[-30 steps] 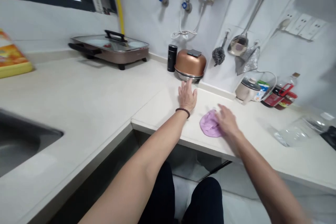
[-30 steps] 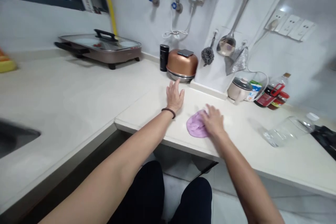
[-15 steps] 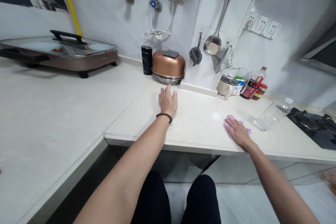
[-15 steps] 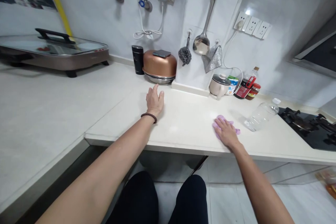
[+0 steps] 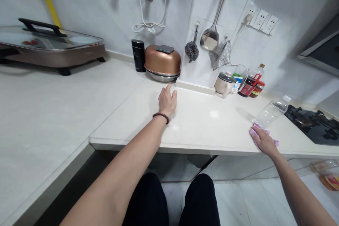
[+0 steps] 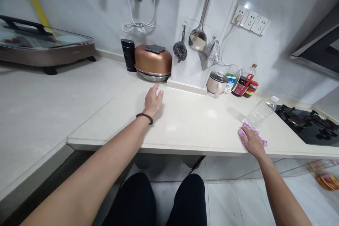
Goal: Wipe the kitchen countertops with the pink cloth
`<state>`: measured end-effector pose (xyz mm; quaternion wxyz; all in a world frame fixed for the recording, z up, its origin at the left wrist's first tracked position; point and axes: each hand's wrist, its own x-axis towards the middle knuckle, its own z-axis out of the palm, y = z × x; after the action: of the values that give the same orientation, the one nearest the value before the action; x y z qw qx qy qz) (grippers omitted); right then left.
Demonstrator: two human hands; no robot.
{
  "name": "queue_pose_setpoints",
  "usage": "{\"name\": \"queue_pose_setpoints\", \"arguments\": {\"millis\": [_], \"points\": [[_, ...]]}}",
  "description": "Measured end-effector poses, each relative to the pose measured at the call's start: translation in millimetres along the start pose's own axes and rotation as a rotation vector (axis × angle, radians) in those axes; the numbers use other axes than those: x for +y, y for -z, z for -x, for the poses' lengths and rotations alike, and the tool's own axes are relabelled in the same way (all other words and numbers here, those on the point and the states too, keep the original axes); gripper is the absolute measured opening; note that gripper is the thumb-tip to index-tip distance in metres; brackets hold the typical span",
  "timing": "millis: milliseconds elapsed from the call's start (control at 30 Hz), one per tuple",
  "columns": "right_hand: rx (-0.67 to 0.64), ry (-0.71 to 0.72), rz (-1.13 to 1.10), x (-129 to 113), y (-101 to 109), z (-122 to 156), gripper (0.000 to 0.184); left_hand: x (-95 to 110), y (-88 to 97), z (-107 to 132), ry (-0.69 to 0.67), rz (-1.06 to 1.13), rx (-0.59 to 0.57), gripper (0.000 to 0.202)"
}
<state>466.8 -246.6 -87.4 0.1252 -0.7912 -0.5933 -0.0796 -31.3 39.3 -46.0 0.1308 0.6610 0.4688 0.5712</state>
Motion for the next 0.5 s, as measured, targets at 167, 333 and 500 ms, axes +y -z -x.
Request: {"name": "queue_pose_setpoints", "arguments": {"millis": [167,333,500], "points": [[-0.065,0.106,0.015,-42,5,19,0.063,3,-8.4,-1,0.019,0.010,0.005,0.048],[-0.158,0.277,-0.071,-137,21,31,0.062,5,-16.1,0,-0.007,0.009,-0.020,0.048],[-0.233,0.466,-0.185,-253,29,28,0.058,-1,-13.5,0,0.000,-0.006,-0.018,0.049]]}}
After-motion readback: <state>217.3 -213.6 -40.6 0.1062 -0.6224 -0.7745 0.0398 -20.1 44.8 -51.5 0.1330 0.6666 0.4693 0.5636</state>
